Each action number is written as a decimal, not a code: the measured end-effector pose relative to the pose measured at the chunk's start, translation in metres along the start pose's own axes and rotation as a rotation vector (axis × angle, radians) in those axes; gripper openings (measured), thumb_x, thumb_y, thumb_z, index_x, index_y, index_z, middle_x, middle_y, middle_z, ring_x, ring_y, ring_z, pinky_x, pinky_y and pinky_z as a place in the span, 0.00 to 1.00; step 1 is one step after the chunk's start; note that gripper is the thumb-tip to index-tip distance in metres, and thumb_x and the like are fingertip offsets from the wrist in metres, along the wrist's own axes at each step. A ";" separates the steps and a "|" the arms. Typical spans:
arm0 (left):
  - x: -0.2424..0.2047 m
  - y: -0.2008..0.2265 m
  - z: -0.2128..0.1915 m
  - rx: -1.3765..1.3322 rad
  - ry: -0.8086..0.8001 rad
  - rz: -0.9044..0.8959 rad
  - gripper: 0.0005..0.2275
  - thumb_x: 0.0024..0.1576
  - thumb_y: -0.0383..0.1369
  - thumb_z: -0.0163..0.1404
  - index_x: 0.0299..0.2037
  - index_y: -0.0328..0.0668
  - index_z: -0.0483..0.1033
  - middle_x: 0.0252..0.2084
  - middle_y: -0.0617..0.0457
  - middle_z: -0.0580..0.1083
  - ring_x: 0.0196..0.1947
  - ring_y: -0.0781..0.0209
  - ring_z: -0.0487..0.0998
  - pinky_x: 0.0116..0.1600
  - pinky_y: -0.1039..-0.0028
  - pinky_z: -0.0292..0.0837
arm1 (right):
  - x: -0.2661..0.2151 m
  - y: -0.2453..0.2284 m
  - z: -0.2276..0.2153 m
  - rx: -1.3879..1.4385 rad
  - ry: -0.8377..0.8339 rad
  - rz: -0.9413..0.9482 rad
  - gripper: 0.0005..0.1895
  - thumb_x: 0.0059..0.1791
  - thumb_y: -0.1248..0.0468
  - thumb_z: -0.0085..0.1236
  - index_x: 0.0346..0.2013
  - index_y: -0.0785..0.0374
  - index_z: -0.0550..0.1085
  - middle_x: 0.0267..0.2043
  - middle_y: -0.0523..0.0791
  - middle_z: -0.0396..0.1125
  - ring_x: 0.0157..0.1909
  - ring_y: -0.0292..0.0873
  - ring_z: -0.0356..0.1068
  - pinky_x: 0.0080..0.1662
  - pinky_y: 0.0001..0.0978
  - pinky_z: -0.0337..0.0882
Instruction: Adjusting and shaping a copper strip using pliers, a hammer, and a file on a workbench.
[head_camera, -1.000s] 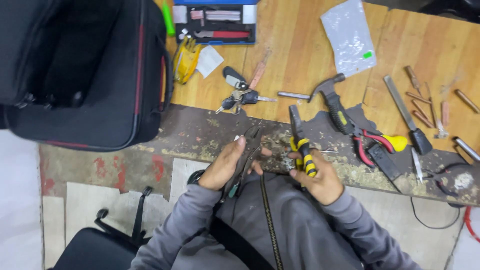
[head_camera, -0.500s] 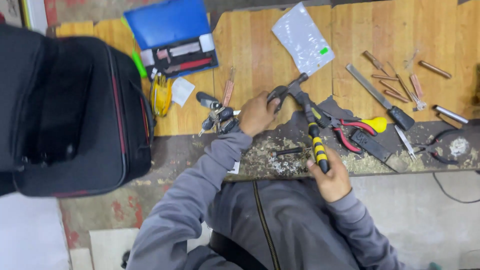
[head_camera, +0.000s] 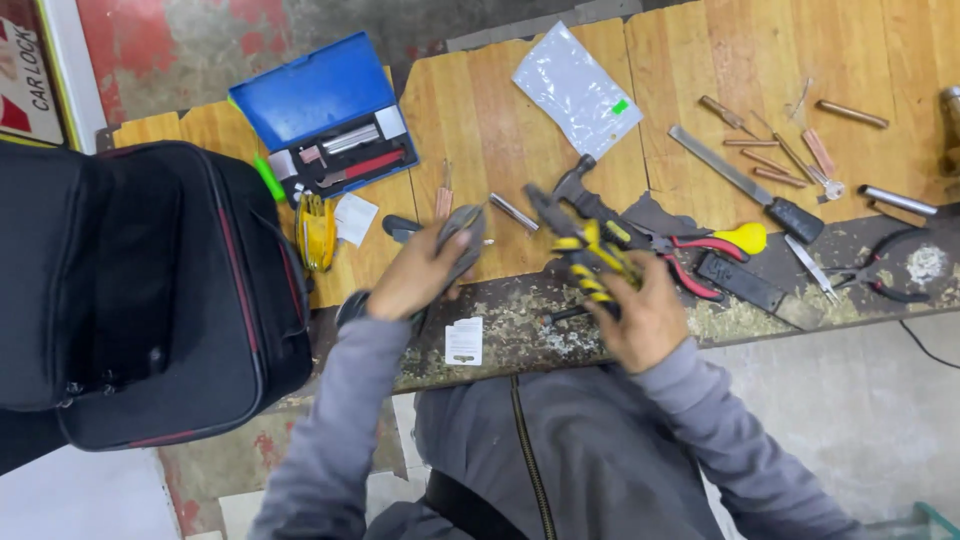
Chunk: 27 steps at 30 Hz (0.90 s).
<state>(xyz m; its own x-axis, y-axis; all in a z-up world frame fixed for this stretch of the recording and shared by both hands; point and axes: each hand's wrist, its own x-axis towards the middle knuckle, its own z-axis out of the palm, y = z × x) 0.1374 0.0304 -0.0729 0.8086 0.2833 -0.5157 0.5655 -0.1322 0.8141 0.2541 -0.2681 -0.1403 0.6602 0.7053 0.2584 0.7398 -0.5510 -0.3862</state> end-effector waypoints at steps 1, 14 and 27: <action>-0.015 -0.007 -0.001 0.003 0.043 -0.032 0.15 0.65 0.39 0.41 0.43 0.33 0.75 0.19 0.45 0.76 0.18 0.55 0.81 0.27 0.69 0.77 | -0.002 -0.011 0.007 0.002 -0.030 -0.003 0.19 0.41 0.53 0.73 0.44 0.51 0.79 0.59 0.50 0.62 0.52 0.58 0.73 0.51 0.45 0.75; -0.074 -0.009 0.026 1.061 0.860 0.985 0.01 0.58 0.31 0.47 0.37 0.50 0.69 0.25 0.50 0.64 0.18 0.49 0.74 0.19 0.62 0.69 | -0.004 -0.014 0.052 0.053 -0.056 -0.387 0.16 0.45 0.51 0.70 0.41 0.53 0.79 0.63 0.53 0.60 0.56 0.57 0.71 0.53 0.40 0.74; -0.103 -0.058 0.043 0.638 0.362 0.233 0.18 0.63 0.50 0.43 0.52 0.48 0.73 0.30 0.48 0.79 0.34 0.40 0.84 0.38 0.53 0.78 | 0.059 0.001 0.059 0.110 -0.222 -0.787 0.21 0.51 0.38 0.50 0.43 0.47 0.78 0.60 0.52 0.64 0.53 0.59 0.69 0.48 0.50 0.67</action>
<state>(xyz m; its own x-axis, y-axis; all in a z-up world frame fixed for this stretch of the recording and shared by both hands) 0.0282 -0.0319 -0.0782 0.8771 0.4593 -0.1408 0.4598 -0.7180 0.5225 0.2863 -0.2006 -0.1781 -0.0959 0.9448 0.3133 0.9507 0.1802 -0.2524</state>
